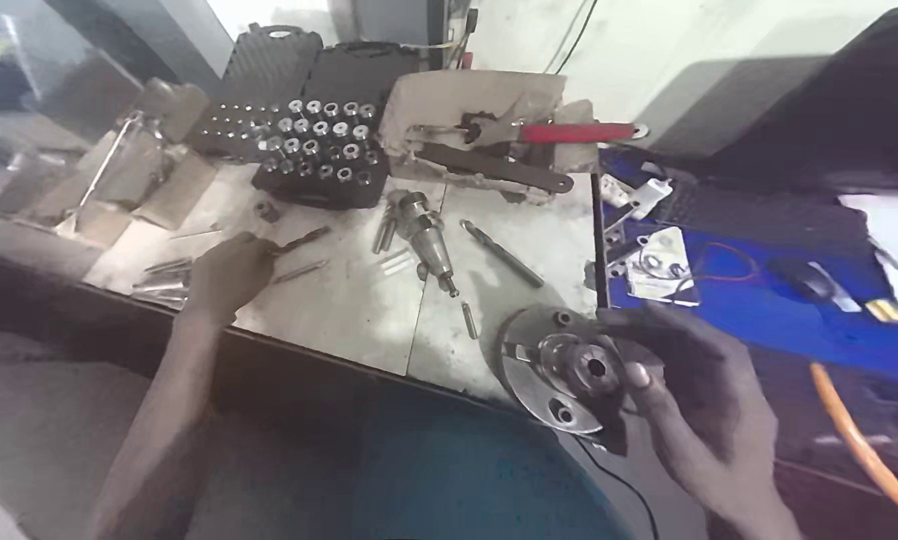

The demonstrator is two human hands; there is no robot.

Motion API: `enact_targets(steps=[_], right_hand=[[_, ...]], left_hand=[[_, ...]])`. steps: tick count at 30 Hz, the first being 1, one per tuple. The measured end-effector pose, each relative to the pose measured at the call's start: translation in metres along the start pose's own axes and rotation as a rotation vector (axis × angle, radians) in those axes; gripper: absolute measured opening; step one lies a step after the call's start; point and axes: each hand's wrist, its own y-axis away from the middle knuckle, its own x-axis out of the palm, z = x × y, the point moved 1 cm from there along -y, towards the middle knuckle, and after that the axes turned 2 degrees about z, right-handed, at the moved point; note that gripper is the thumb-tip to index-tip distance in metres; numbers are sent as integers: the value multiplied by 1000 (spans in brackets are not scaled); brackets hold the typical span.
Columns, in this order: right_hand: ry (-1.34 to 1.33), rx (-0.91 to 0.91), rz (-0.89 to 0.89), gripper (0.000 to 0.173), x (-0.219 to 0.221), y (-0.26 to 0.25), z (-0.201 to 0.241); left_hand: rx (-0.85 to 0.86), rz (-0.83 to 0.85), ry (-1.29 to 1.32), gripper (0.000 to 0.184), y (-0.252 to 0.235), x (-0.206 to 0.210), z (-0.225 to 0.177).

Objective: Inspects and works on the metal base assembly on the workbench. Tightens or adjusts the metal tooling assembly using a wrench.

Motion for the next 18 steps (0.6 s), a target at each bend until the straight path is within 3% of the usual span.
enact_targets(steps=[5, 9, 14, 18], right_hand=[[12, 13, -30, 38, -26, -6, -4], [86, 115, 133, 35, -31, -32, -24], [398, 305, 575, 32, 13, -104, -50], [667, 345, 727, 29, 60, -135, -69]], left_hand=[[-5, 90, -24, 17, -6, -11, -2], [-16, 138, -40, 18, -8, -16, -5], [-27, 167, -47, 22, -8, -18, -5], [1, 133, -1, 30, -1, -14, 4]])
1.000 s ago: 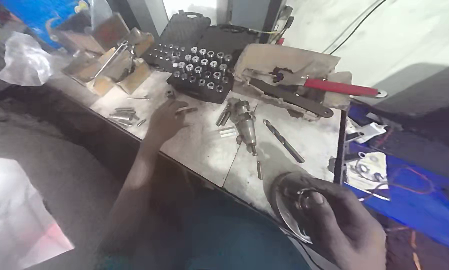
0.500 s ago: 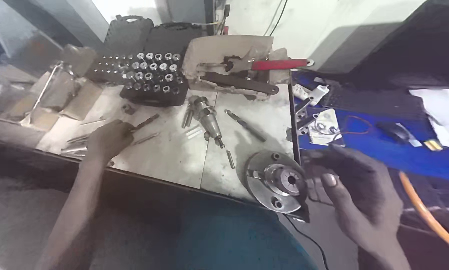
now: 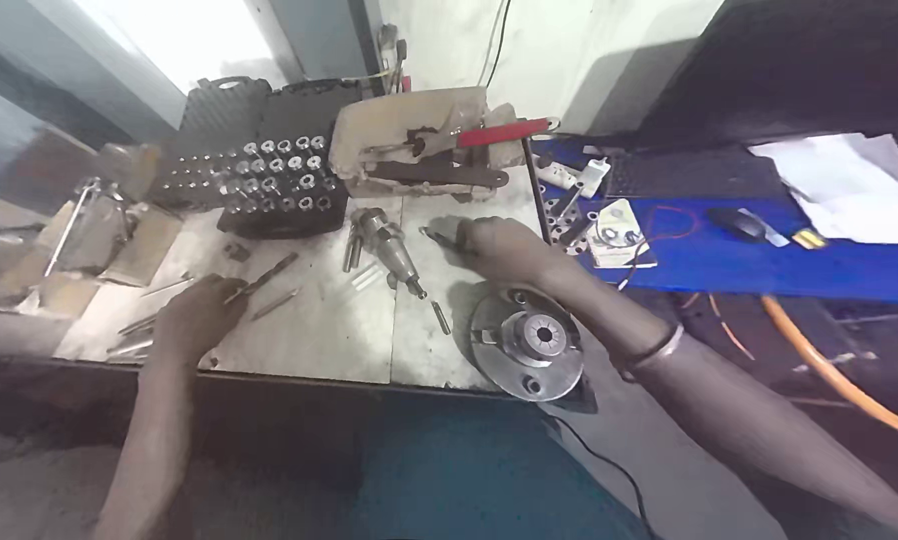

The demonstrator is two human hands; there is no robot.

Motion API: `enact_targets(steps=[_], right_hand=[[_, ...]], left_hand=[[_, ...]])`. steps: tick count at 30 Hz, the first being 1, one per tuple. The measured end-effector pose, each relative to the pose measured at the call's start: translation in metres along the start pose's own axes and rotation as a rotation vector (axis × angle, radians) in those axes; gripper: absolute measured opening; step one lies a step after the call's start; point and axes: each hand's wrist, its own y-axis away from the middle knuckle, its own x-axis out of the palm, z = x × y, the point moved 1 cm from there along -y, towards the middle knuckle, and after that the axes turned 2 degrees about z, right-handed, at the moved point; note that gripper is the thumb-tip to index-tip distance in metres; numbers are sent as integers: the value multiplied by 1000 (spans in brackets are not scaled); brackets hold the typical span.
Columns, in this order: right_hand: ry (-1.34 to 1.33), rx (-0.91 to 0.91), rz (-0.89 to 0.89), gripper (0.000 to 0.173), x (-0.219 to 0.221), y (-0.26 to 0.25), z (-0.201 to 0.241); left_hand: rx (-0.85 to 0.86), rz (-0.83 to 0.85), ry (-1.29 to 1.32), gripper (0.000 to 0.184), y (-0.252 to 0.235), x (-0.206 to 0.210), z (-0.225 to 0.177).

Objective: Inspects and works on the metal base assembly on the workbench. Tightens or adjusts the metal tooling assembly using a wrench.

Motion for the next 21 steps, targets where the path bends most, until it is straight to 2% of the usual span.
enact_targets(steps=[5, 8, 10, 12, 14, 18, 21], right_hand=[[46, 122, 148, 33, -13, -12, 10], [86, 134, 187, 39, -15, -15, 10], [12, 78, 172, 42, -17, -16, 2], [-178, -14, 125, 39, -27, -8, -5], [-453, -125, 37, 29, -44, 11, -5], [-1007, -349, -159, 29, -65, 57, 0], [-1204, -499, -278, 29, -64, 82, 10]], left_hand=[[55, -342, 140, 34, 36, 10, -17], [90, -498, 310, 37, 61, 14, -56], [143, -553, 455, 34, 71, 19, -93], [224, -518, 639, 30, 73, 26, -135], [373, -473, 860, 27, 72, 30, -177], [699, -294, 1324, 37, 67, 11, -244], [827, -173, 1500, 43, 70, -11, -274]])
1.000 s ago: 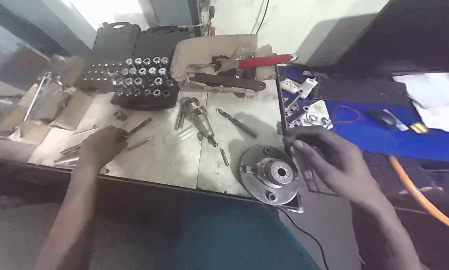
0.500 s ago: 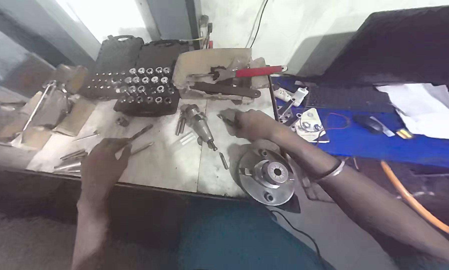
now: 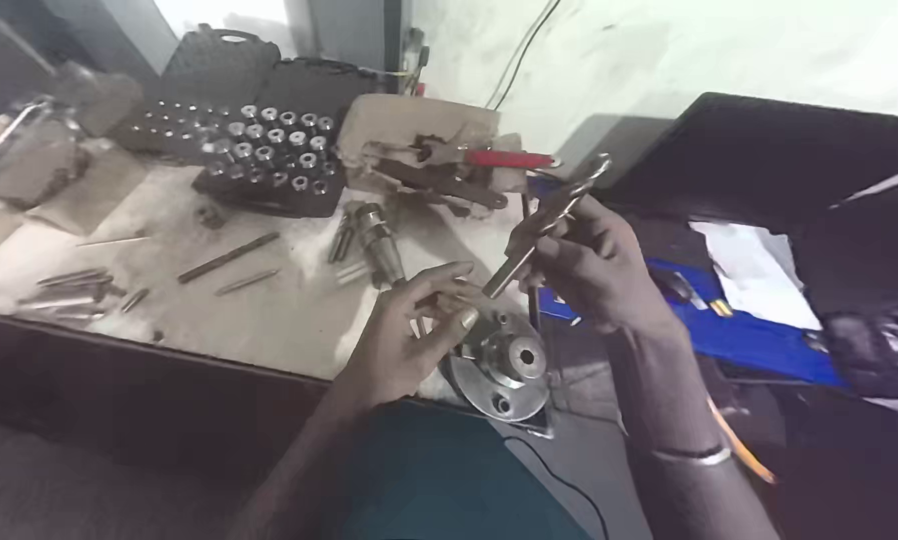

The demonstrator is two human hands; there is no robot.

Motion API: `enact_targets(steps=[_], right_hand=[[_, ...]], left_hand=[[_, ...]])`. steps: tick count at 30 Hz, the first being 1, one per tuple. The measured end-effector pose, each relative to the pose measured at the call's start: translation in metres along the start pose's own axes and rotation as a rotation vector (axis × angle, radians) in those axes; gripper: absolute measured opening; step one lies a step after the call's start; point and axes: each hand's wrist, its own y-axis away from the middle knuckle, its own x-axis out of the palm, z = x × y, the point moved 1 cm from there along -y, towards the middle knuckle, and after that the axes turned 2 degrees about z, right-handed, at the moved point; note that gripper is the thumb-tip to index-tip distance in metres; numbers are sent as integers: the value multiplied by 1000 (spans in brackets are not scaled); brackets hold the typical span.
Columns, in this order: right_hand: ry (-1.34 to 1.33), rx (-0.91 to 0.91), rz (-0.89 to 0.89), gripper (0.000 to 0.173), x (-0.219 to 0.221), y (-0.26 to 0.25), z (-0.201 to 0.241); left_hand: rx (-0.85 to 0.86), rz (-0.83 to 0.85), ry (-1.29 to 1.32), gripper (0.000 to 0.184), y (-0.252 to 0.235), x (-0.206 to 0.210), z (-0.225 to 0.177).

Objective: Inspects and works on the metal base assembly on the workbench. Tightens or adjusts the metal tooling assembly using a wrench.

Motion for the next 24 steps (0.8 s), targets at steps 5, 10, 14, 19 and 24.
enact_targets(steps=[5, 10, 14, 19, 24], right_hand=[[-18, -122, -93, 27, 6, 35, 6], [27, -163, -146, 30, 5, 63, 17], [95, -182, -196, 30, 6, 76, 21], [320, -178, -245, 31, 14, 87, 28], [495, -125, -305, 32, 16, 111, 32]], left_hand=[[83, 4, 121, 32, -13, 22, -17], [100, 72, 138, 31, -15, 29, -23], [113, 115, 144, 31, -17, 33, -24], [128, 126, 54, 26, -18, 45, -11], [112, 182, 37, 23, -14, 27, 15]])
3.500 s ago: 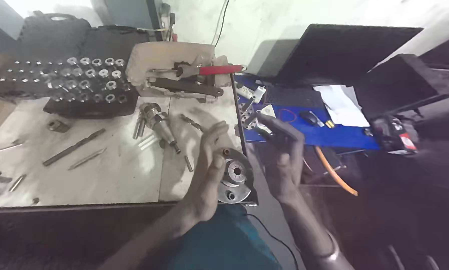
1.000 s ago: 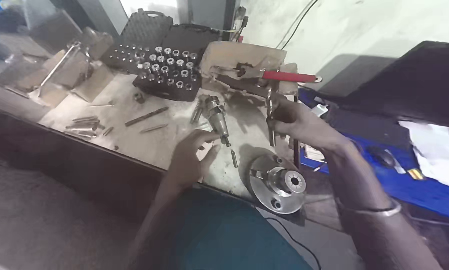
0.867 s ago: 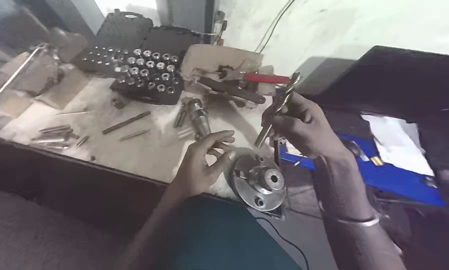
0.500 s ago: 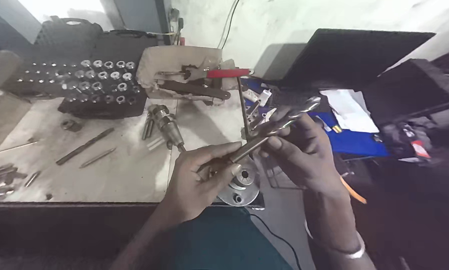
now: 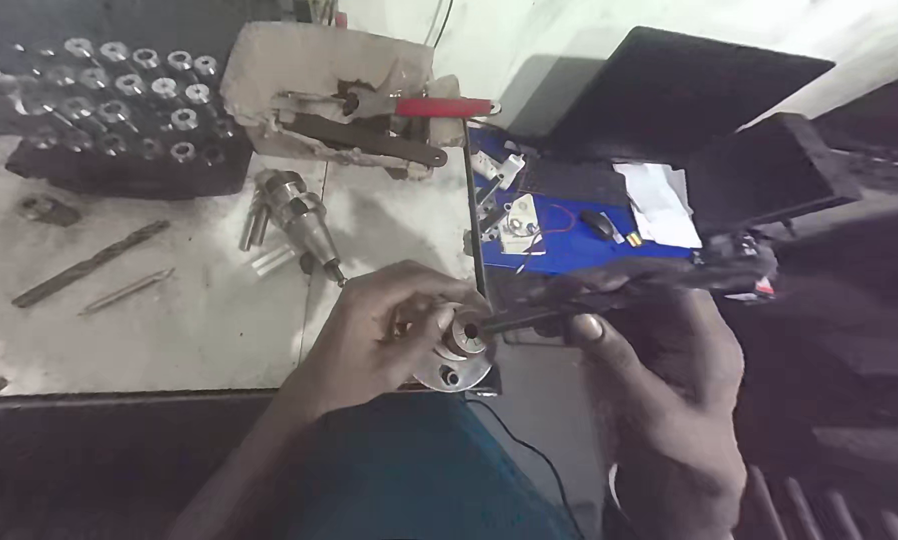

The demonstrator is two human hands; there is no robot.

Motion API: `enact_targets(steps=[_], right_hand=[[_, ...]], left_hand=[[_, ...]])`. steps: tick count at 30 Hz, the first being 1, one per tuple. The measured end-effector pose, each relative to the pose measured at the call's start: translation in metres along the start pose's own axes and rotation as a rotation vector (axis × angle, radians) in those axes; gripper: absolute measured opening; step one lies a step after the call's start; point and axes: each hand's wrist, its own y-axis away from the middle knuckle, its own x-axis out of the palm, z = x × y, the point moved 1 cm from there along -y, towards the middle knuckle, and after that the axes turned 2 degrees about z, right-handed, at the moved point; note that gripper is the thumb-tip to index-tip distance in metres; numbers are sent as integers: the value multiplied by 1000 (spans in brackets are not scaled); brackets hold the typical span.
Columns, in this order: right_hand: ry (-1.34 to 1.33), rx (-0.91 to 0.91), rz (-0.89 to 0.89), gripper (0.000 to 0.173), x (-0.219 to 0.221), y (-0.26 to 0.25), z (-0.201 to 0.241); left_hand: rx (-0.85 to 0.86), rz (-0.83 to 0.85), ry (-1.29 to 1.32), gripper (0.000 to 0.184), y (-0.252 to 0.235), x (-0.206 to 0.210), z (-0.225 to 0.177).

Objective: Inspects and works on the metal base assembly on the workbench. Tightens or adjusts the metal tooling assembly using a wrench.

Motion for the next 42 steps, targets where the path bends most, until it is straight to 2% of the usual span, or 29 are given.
enact_targets(steps=[5, 8, 11, 19, 23, 29, 42], right_hand=[[182, 52, 74, 35, 7, 18, -12], [336, 24, 107, 39, 11, 20, -9], [467, -28, 176, 36, 14, 18, -2], [539, -15, 248, 35, 19, 17, 0], [575, 0, 258, 29, 23, 21, -6], [413, 90, 285, 33, 20, 17, -3], [450, 71, 315, 26, 20, 14, -5]], left_hand=[[-78, 102, 38, 33, 11, -1, 19], [-96, 202, 62, 41, 15, 9, 25], [-69, 234, 28, 46, 17, 15, 27], [-108, 230, -14, 59, 18, 18, 30], [-102, 209, -70, 58, 18, 21, 30], [-111, 204, -66, 57, 19, 21, 31], [-121, 211, -60, 62, 18, 21, 34]])
